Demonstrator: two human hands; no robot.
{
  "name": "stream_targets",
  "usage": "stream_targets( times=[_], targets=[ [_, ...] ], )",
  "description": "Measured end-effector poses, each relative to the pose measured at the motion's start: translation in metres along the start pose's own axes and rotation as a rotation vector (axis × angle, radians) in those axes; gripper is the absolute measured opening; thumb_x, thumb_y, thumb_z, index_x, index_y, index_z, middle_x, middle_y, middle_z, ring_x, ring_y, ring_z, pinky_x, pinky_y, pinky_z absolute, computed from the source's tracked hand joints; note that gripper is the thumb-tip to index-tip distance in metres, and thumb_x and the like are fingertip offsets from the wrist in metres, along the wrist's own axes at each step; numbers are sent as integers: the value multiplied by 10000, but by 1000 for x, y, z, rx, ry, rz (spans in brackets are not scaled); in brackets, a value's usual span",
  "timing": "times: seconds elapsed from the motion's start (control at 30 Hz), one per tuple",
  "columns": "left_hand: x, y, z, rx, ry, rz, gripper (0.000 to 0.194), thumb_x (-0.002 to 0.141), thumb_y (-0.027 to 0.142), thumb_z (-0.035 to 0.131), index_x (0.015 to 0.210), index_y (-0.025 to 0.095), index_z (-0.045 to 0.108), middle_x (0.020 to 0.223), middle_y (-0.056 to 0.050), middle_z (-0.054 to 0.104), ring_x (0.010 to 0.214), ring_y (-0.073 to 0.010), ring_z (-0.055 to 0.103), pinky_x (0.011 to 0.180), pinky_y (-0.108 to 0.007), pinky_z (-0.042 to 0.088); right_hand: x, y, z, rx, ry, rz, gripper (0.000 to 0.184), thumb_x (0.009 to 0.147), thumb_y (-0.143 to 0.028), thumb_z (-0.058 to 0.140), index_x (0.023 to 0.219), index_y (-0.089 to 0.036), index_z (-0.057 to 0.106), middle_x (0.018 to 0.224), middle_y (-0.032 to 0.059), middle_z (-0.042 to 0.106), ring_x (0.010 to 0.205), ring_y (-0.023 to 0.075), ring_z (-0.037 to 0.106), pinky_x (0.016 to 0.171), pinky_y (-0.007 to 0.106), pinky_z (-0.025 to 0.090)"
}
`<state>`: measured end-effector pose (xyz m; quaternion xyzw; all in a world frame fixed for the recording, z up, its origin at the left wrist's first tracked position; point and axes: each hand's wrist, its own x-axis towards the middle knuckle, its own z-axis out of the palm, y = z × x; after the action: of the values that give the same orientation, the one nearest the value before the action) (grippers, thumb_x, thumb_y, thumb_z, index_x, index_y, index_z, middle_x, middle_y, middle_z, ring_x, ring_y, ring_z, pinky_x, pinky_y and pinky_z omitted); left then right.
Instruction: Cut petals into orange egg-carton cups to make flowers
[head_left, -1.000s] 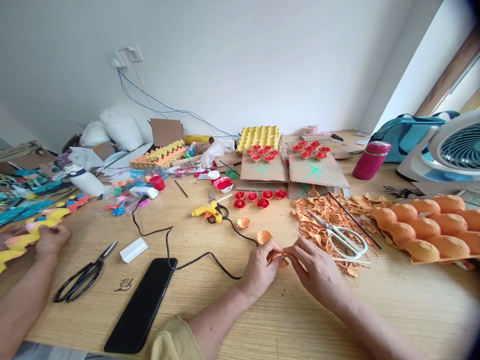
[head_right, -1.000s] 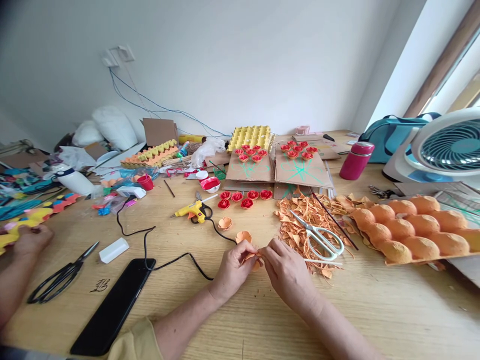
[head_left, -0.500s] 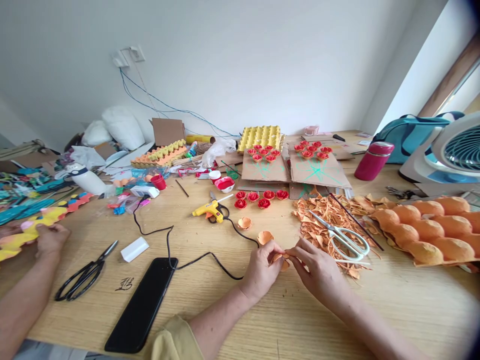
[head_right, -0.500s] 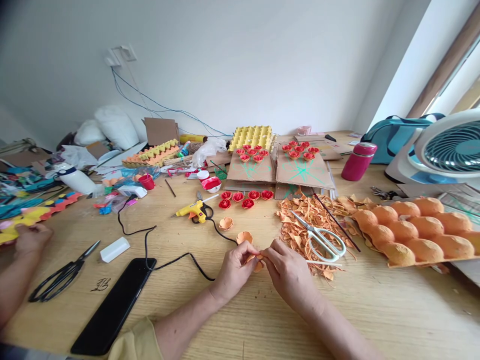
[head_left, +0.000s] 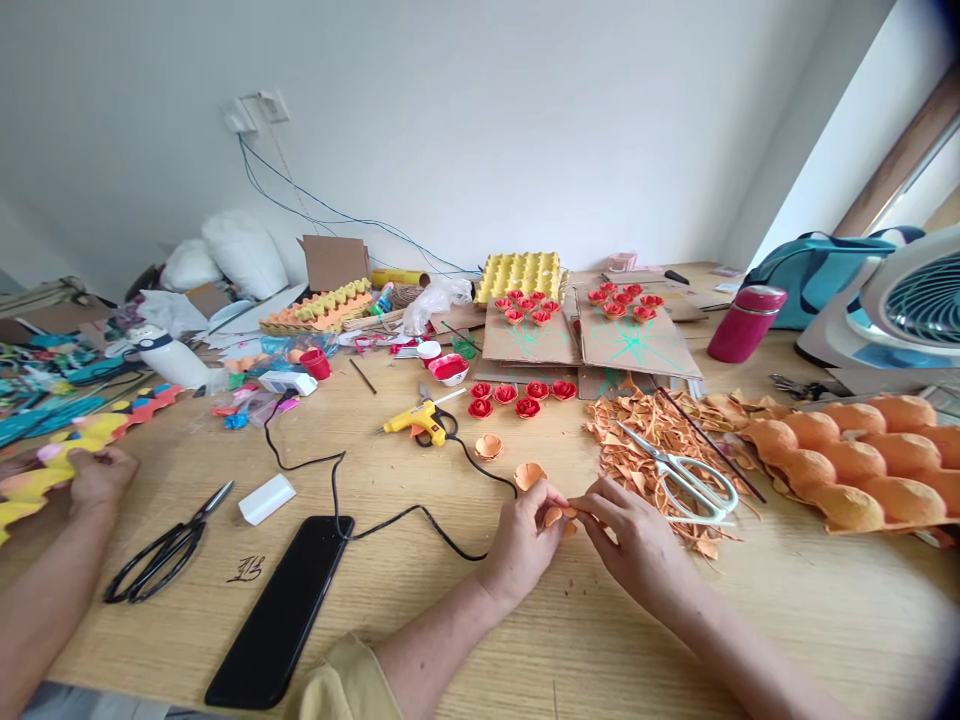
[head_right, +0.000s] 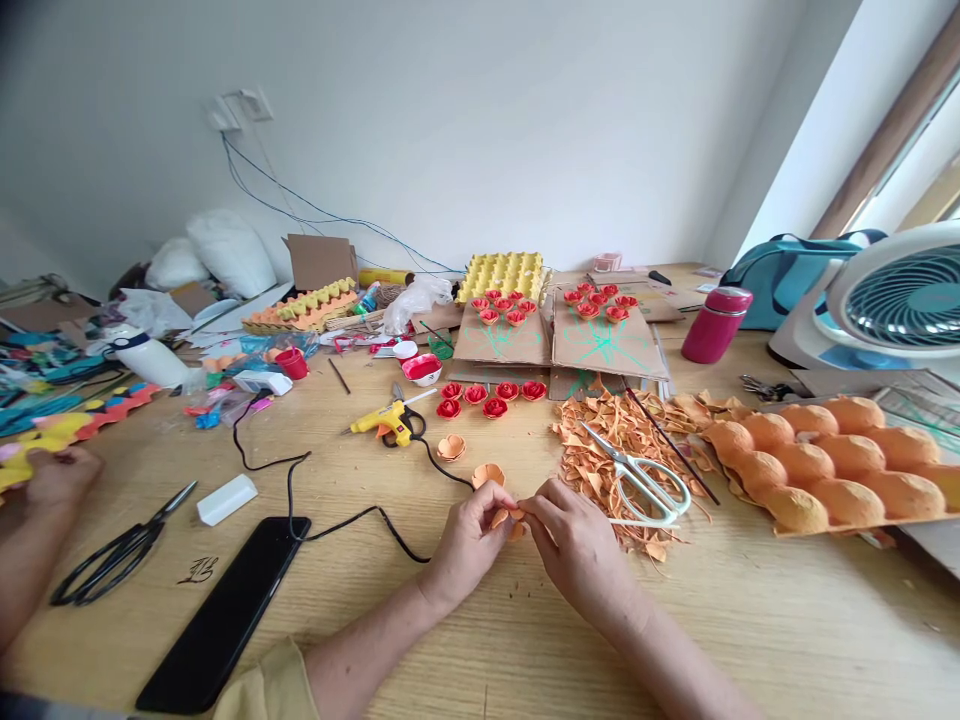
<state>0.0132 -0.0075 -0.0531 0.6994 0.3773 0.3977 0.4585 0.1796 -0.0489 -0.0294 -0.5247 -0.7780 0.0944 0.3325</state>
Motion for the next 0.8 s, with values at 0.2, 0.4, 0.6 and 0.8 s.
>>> stream_targets(
  times=[0.2,0.4,0.6,0.8],
  targets=[
    [1,-4,1,-55,8,20,118,802,73,539,826,184,571,756,23,623,672,-107,571,634,-201,434,0,-1,1,6,8,4,208,985,-205,491,1047,-215,689,850,39,567,712,168,566,641,286,427],
    [1,1,3,-84,51,52,141,795,61,544,855,186,567,778,19,629,703,-111,600,656,-201,453,1,-2,-2,32,25,-12,224,993,-207,475,1091,-220,676,873,49,578,771,184,573,694,308,443],
    [-1,-3,4,-72,70,27,100,809,103,569,862,187,560,779,0,634,719,-137,626,664,-228,470,2,-4,-1,68,15,17,213,984,-186,485,1080,-224,672,880,47,585,768,183,575,695,307,449],
    [1,-4,4,-96,79,-9,101,794,96,566,826,189,544,756,7,619,692,-134,606,647,-232,465,1,-4,2,46,30,16,206,976,-171,488,1037,-219,679,854,42,569,737,179,560,658,296,436]
  ],
)
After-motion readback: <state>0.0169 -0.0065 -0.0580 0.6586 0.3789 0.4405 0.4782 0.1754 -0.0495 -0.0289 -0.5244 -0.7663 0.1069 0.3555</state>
